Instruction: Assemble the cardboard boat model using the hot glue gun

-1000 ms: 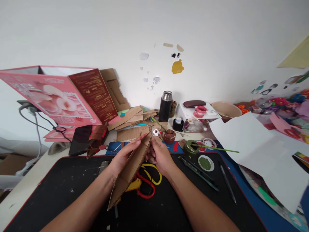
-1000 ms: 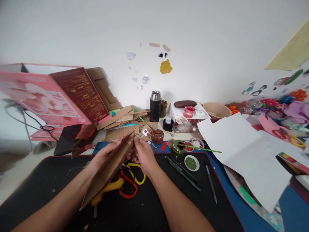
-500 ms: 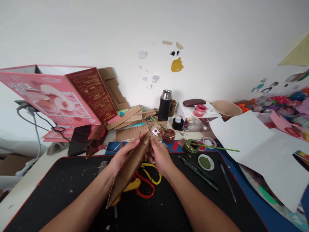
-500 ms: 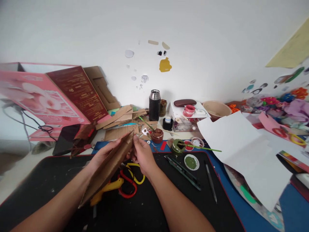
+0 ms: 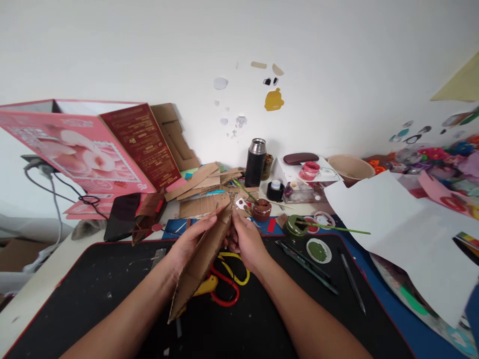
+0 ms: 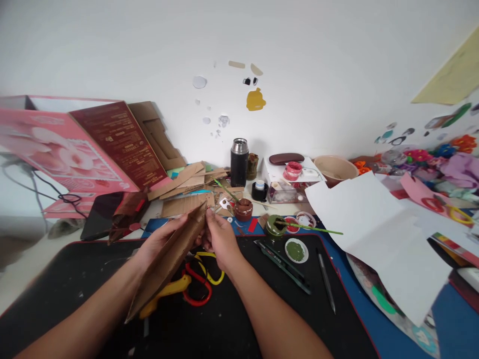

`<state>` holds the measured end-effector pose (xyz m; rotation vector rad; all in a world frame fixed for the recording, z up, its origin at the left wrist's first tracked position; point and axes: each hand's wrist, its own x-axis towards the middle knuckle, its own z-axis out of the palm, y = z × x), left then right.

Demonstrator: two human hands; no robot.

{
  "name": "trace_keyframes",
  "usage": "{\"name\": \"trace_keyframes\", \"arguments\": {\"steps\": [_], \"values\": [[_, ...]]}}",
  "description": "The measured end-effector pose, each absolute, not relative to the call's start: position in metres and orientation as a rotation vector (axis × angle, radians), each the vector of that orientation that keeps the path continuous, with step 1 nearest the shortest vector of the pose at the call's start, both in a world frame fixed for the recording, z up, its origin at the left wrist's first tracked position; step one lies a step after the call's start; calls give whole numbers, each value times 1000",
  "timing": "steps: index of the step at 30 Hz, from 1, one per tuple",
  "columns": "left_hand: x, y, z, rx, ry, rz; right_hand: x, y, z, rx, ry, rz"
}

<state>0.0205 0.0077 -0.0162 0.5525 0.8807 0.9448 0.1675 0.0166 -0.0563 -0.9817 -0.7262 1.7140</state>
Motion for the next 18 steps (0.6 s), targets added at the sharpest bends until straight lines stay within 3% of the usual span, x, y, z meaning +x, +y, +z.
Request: {"name": "trace_keyframes", "arguments": {"steps": [18], "values": [[16,7,-7,1125,1134,1069,185,24,-42,-848,-670,1613]]}}
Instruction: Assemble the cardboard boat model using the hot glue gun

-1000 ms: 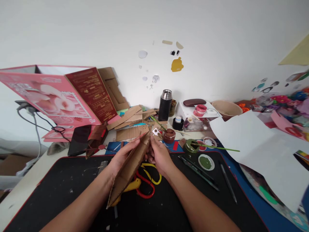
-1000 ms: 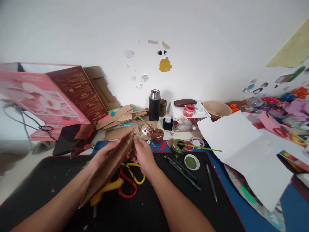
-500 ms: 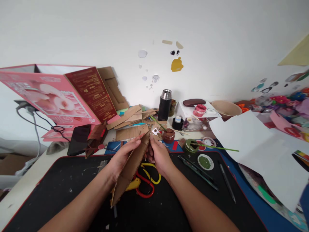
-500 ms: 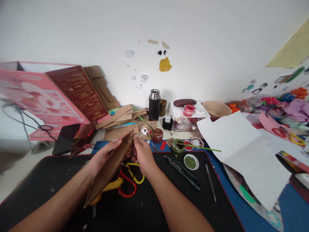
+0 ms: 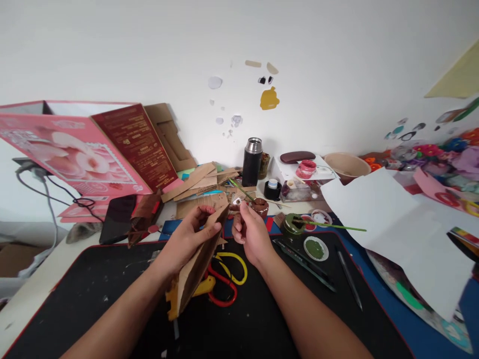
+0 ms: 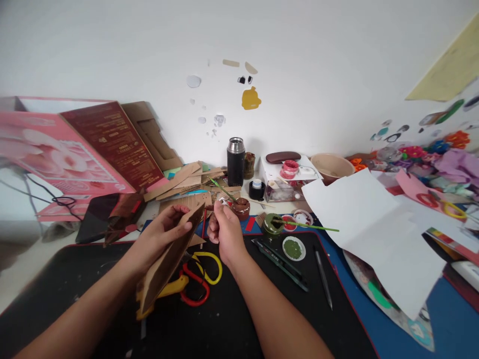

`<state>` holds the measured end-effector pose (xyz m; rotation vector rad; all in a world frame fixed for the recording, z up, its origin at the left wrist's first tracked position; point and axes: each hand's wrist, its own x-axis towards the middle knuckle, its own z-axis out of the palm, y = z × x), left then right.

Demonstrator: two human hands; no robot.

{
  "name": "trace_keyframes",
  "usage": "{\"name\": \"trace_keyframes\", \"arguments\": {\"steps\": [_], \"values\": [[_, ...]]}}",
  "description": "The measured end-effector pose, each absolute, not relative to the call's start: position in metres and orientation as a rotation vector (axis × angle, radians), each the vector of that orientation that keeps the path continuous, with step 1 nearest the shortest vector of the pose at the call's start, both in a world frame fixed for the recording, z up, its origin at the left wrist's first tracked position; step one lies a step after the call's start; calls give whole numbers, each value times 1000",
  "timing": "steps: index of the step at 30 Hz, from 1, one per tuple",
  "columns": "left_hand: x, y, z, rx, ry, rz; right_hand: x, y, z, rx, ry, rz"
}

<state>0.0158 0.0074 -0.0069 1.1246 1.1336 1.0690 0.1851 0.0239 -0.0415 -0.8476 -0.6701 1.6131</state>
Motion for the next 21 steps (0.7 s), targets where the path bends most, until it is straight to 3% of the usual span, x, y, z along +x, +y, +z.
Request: {"name": "trace_keyframes", "arguments": {"steps": [21], "values": [[19,4,-21,1278,1141,912,182,22,-46,-865,-637,1651]]}}
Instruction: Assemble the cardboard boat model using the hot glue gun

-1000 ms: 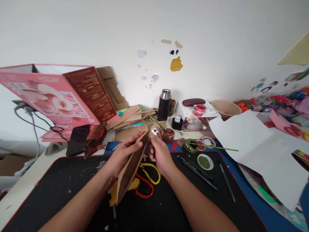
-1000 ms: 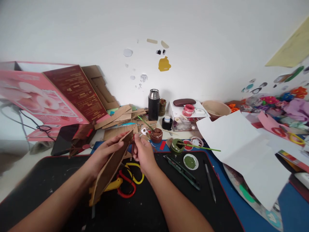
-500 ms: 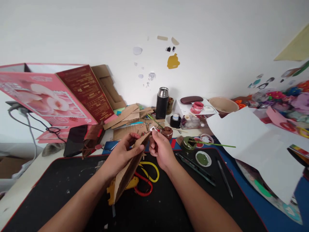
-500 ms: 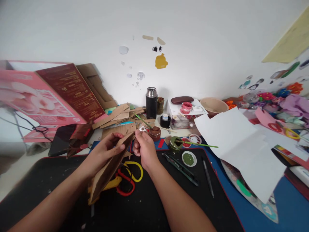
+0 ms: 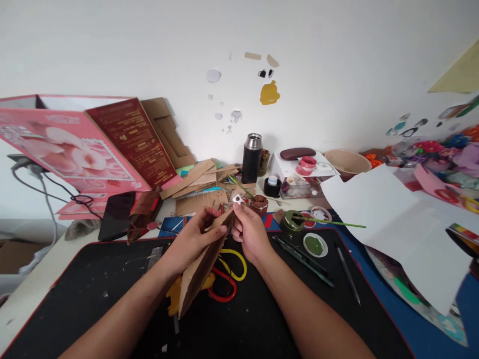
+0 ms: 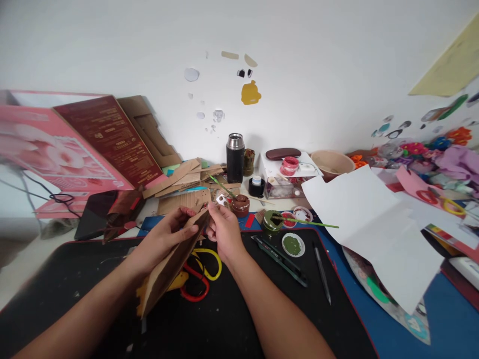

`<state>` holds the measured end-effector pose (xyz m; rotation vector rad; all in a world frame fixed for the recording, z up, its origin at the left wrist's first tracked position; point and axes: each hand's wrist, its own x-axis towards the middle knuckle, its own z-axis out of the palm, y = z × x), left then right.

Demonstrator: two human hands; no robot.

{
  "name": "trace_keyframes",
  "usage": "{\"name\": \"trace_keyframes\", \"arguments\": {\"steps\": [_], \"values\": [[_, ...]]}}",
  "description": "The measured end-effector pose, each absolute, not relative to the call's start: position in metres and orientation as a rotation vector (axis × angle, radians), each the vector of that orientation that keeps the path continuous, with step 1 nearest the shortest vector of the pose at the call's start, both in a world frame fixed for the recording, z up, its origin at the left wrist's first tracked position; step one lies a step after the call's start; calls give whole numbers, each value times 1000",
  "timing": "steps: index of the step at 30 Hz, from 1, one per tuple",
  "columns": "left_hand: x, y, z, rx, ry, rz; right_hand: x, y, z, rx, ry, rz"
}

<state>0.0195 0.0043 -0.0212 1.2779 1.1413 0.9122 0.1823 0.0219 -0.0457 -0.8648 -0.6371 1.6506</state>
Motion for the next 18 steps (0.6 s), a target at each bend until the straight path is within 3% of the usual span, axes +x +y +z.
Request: {"name": "trace_keyframes", "arguments": {"steps": [18], "values": [[19,5,-24,1355,1182,897,182,23,-48,-823,-597,1675]]}}
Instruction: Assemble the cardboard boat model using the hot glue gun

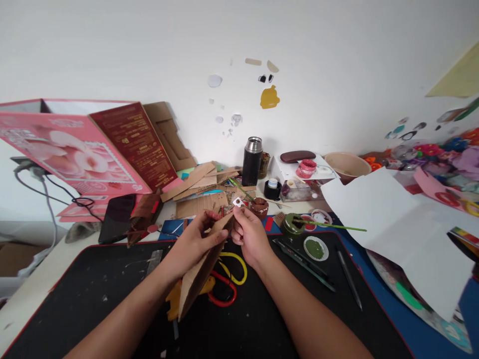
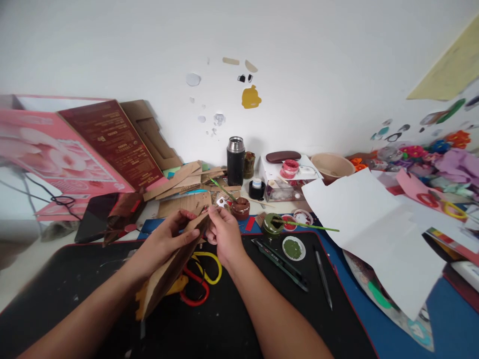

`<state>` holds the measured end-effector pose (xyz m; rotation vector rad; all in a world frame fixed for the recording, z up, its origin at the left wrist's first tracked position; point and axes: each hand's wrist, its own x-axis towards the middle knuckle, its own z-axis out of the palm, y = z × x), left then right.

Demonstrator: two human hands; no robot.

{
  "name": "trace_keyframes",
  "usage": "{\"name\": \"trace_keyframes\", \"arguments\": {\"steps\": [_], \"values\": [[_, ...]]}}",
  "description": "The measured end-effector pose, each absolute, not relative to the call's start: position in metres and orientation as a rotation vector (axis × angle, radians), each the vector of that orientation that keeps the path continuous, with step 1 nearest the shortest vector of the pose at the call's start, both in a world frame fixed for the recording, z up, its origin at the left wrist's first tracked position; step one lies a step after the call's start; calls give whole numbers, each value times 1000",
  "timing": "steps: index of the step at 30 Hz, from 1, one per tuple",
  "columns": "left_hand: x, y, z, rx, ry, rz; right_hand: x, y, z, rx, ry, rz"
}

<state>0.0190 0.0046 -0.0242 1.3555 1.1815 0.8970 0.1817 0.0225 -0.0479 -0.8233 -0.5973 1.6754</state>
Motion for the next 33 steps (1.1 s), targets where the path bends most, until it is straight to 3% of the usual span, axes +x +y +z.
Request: {"name": "trace_keyframes", "arguments": {"steps": [8,16,33], "values": [[17,4,-20,1306,1156,935,179,21,-46,-812,-586,1685],[11,14,-3,875,1128,1241,183,22,-43,-742,-596,1699],[8,16,-12,703,951,1165,167,6,-45,-811,-817,1779]]}}
